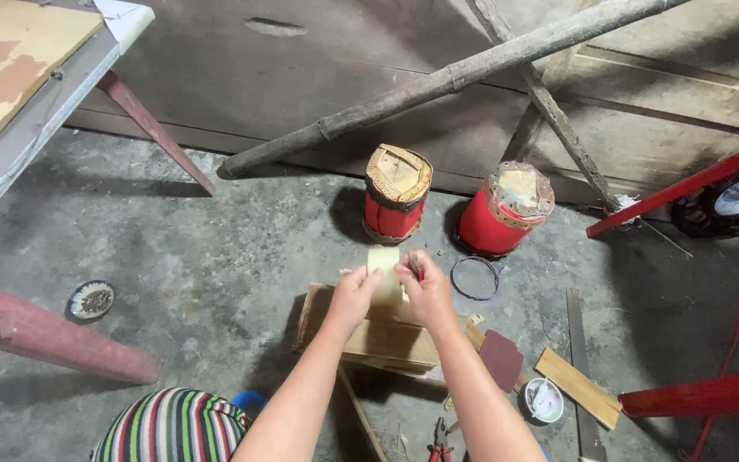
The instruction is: Applying clear adhesive tape to the outer surface of a small drum shell.
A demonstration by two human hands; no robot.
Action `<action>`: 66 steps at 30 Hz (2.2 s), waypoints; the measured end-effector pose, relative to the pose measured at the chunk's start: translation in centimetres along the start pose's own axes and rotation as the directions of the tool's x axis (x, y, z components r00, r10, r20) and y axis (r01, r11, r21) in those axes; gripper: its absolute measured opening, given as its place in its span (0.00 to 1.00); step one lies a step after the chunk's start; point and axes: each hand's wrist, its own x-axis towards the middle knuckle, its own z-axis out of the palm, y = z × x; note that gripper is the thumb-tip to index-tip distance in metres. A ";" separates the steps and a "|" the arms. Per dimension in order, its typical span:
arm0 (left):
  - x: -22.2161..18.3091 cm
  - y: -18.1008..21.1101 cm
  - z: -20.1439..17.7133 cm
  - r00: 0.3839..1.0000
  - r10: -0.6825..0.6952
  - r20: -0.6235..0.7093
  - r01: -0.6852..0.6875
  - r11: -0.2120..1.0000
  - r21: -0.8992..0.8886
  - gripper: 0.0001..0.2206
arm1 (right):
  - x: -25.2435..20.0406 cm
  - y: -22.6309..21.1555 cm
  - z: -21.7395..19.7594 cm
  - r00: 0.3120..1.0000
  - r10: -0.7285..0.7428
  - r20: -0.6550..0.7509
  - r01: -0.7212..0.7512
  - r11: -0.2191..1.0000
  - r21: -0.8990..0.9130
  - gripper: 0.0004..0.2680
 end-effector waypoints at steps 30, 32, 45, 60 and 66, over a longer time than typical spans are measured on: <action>-1.8 12.6 -3.7 0.878 -0.275 -0.391 -0.119 0.667 -0.736 0.22 | -5.4 2.2 -0.7 0.931 -0.279 0.234 0.343 0.459 -0.819 0.05; -2.7 18.2 -6.3 0.892 -0.160 -0.422 -0.206 0.688 -0.696 0.17 | -5.3 4.0 -0.2 0.927 -0.289 0.237 0.355 0.480 -0.802 0.08; -7.2 37.8 -38.7 0.766 0.547 -0.336 0.250 0.228 0.941 0.17 | -3.5 7.8 0.7 0.871 -0.420 0.256 0.406 0.320 -0.856 0.12; -11.2 33.5 -43.0 0.876 0.129 -0.464 0.382 0.400 0.833 0.20 | -2.9 6.7 1.2 0.966 -0.115 0.231 0.256 0.302 -0.918 0.08; -13.5 33.6 -43.1 0.919 0.138 -0.370 0.260 0.496 0.829 0.14 | -1.9 12.6 1.4 0.923 -0.335 0.190 0.281 0.248 -0.927 0.11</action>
